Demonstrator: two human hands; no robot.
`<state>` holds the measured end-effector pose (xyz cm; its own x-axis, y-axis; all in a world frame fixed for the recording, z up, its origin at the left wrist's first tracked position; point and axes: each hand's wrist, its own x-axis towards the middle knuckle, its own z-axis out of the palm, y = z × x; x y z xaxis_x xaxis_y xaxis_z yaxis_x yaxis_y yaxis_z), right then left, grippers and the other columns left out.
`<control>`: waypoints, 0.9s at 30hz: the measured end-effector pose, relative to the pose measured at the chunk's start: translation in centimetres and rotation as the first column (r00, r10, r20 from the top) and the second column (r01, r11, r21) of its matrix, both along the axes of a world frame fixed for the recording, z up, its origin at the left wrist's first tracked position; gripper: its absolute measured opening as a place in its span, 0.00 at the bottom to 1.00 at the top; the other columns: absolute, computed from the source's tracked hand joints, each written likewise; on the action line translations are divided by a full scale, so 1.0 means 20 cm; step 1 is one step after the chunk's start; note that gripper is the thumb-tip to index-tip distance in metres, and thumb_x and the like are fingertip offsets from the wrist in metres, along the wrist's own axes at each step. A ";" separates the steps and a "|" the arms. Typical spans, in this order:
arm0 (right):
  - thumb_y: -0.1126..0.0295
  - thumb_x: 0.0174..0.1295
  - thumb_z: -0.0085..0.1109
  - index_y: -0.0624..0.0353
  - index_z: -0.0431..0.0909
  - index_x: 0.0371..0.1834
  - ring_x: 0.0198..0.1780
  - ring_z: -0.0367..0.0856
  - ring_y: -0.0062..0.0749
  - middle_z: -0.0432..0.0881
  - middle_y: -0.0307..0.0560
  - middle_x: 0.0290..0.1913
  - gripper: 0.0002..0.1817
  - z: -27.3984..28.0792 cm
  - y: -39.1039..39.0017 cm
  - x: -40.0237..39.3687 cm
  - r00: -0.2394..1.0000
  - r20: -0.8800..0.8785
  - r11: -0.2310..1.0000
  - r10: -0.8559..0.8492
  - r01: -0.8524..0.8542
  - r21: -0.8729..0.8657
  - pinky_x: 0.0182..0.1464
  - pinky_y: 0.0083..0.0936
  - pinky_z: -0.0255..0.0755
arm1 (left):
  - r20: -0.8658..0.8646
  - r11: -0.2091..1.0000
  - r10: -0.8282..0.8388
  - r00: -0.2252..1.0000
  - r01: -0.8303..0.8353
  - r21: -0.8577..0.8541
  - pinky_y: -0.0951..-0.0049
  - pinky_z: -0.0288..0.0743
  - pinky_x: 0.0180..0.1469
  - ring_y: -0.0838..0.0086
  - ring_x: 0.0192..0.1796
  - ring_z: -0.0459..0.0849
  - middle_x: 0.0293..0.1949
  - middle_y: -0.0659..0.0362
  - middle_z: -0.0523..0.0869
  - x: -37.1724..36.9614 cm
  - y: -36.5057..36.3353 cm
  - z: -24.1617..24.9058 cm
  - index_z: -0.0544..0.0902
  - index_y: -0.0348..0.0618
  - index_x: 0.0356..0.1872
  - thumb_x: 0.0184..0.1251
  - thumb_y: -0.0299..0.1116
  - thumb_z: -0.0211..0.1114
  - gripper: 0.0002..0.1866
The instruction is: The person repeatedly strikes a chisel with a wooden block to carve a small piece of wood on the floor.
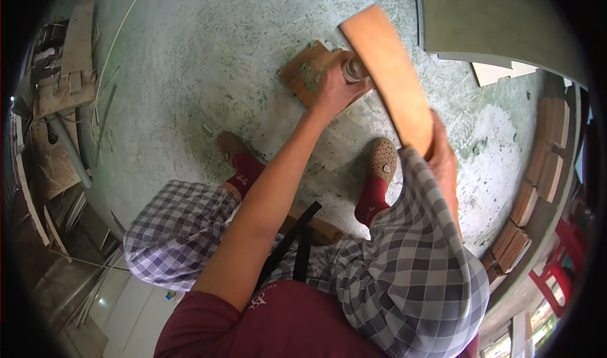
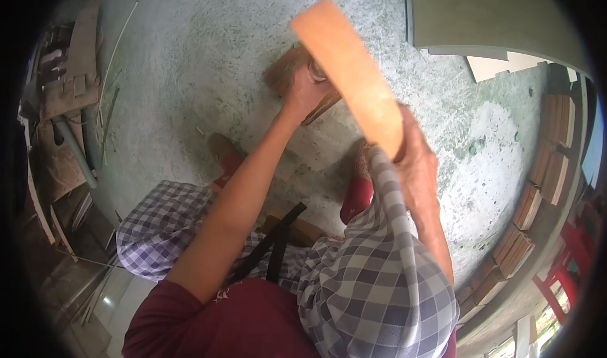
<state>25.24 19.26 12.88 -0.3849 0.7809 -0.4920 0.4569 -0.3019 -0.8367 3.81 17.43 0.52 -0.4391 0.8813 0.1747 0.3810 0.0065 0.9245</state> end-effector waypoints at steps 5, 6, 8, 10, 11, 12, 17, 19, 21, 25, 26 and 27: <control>0.73 0.45 0.71 0.63 0.57 0.68 0.59 0.72 0.35 0.72 0.49 0.57 0.45 -0.03 0.02 0.05 0.915 -0.403 0.830 0.036 0.198 0.522 0.60 0.27 0.64 | 0.017 0.998 -0.035 0.999 0.036 -0.058 0.65 0.76 0.43 0.64 0.39 0.81 0.36 0.53 0.80 0.01 -0.01 -0.01 0.74 0.39 0.38 0.45 0.26 0.72 0.18; 0.73 0.45 0.71 0.63 0.57 0.68 0.59 0.72 0.35 0.72 0.49 0.57 0.45 -0.02 0.01 0.04 0.915 -0.402 0.825 0.039 0.198 0.529 0.60 0.27 0.64 | 0.017 0.998 -0.035 0.999 0.036 -0.049 0.65 0.76 0.43 0.64 0.39 0.81 0.36 0.53 0.80 0.01 -0.01 0.00 0.74 0.39 0.38 0.45 0.26 0.72 0.18; 0.67 0.45 0.72 0.60 0.57 0.68 0.58 0.75 0.39 0.73 0.52 0.58 0.46 -0.06 -0.02 0.01 0.996 -0.085 0.950 -0.021 0.046 0.308 0.59 0.30 0.68 | 0.077 0.998 0.003 0.997 0.001 -0.055 0.65 0.75 0.43 0.63 0.39 0.80 0.35 0.53 0.79 0.02 -0.01 0.02 0.73 0.39 0.39 0.45 0.25 0.71 0.19; 0.86 0.42 0.64 0.54 0.57 0.70 0.57 0.74 0.36 0.78 0.54 0.54 0.47 -0.11 0.00 -0.02 0.961 0.165 0.953 0.224 -0.252 0.170 0.60 0.28 0.67 | 0.021 1.000 0.009 1.000 -0.009 0.016 0.65 0.75 0.43 0.63 0.39 0.80 0.35 0.53 0.79 0.01 -0.02 -0.02 0.73 0.39 0.39 0.45 0.24 0.71 0.19; 0.84 0.43 0.65 0.54 0.57 0.71 0.57 0.74 0.36 0.78 0.54 0.53 0.46 -0.14 -0.01 -0.01 0.964 0.171 0.932 0.204 -0.245 0.266 0.60 0.30 0.67 | -0.035 0.997 0.015 0.999 -0.012 0.081 0.66 0.75 0.43 0.64 0.39 0.80 0.35 0.53 0.78 0.00 -0.01 -0.05 0.73 0.39 0.39 0.45 0.24 0.72 0.19; 0.83 0.44 0.65 0.55 0.56 0.71 0.57 0.74 0.37 0.79 0.54 0.53 0.46 -0.15 0.00 -0.01 0.966 0.172 0.901 0.192 -0.243 0.358 0.60 0.31 0.68 | -0.040 0.996 0.028 0.999 -0.024 0.088 0.66 0.75 0.43 0.64 0.39 0.80 0.35 0.53 0.78 -0.02 0.01 -0.04 0.73 0.39 0.39 0.45 0.24 0.72 0.19; 0.58 0.41 0.76 0.64 0.53 0.69 0.55 0.76 0.41 0.75 0.58 0.55 0.54 -0.03 0.03 0.02 0.969 -0.243 0.876 0.038 0.085 0.474 0.58 0.33 0.69 | 0.079 0.997 -0.059 0.995 0.062 -0.040 0.65 0.74 0.44 0.63 0.40 0.80 0.35 0.54 0.78 0.00 -0.03 -0.06 0.73 0.40 0.39 0.45 0.23 0.72 0.19; 0.56 0.41 0.75 0.70 0.52 0.67 0.55 0.75 0.40 0.73 0.55 0.55 0.54 -0.14 0.02 0.02 0.950 -0.311 0.816 0.039 0.149 0.558 0.58 0.31 0.68 | 0.071 0.998 -0.066 0.995 0.067 -0.011 0.65 0.74 0.44 0.63 0.41 0.80 0.35 0.54 0.78 0.00 -0.01 -0.05 0.73 0.40 0.39 0.45 0.23 0.72 0.19; 0.61 0.42 0.74 0.60 0.55 0.68 0.53 0.79 0.42 0.77 0.58 0.53 0.49 -0.21 0.03 0.03 0.977 0.044 0.865 0.209 -0.205 0.458 0.56 0.35 0.72 | 0.037 0.999 -0.040 0.999 0.041 -0.022 0.63 0.74 0.45 0.61 0.41 0.80 0.36 0.53 0.79 0.00 -0.02 -0.06 0.74 0.40 0.39 0.46 0.23 0.71 0.19; 0.66 0.42 0.73 0.51 0.57 0.69 0.52 0.81 0.43 0.79 0.59 0.52 0.47 -0.20 0.03 0.00 0.969 0.128 0.912 0.213 -0.244 0.330 0.54 0.38 0.73 | 0.058 0.999 -0.042 0.997 0.040 0.033 0.61 0.73 0.45 0.58 0.42 0.79 0.35 0.52 0.79 -0.01 -0.01 -0.14 0.74 0.40 0.38 0.45 0.22 0.70 0.18; 0.66 0.41 0.73 0.51 0.56 0.70 0.53 0.80 0.43 0.79 0.59 0.52 0.49 -0.18 0.00 0.03 0.990 0.060 0.933 0.129 -0.142 0.331 0.55 0.37 0.73 | 0.047 1.000 -0.016 0.999 0.016 0.007 0.60 0.72 0.45 0.57 0.41 0.78 0.35 0.52 0.78 0.02 -0.04 -0.13 0.74 0.41 0.38 0.43 0.22 0.70 0.18; 0.63 0.39 0.75 0.55 0.55 0.70 0.56 0.78 0.41 0.78 0.59 0.54 0.52 -0.12 0.01 0.04 0.991 0.080 0.908 0.111 -0.134 0.397 0.58 0.35 0.70 | 0.050 1.000 -0.031 0.998 0.030 0.008 0.60 0.72 0.45 0.56 0.41 0.77 0.35 0.53 0.78 0.03 -0.04 -0.14 0.74 0.41 0.38 0.43 0.22 0.69 0.18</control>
<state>25.98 19.52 10.48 -0.4720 0.8649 -0.1708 0.5170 0.1146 -0.8483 4.47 16.65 -2.21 -0.4205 0.8932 0.1591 0.3338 -0.0108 0.9426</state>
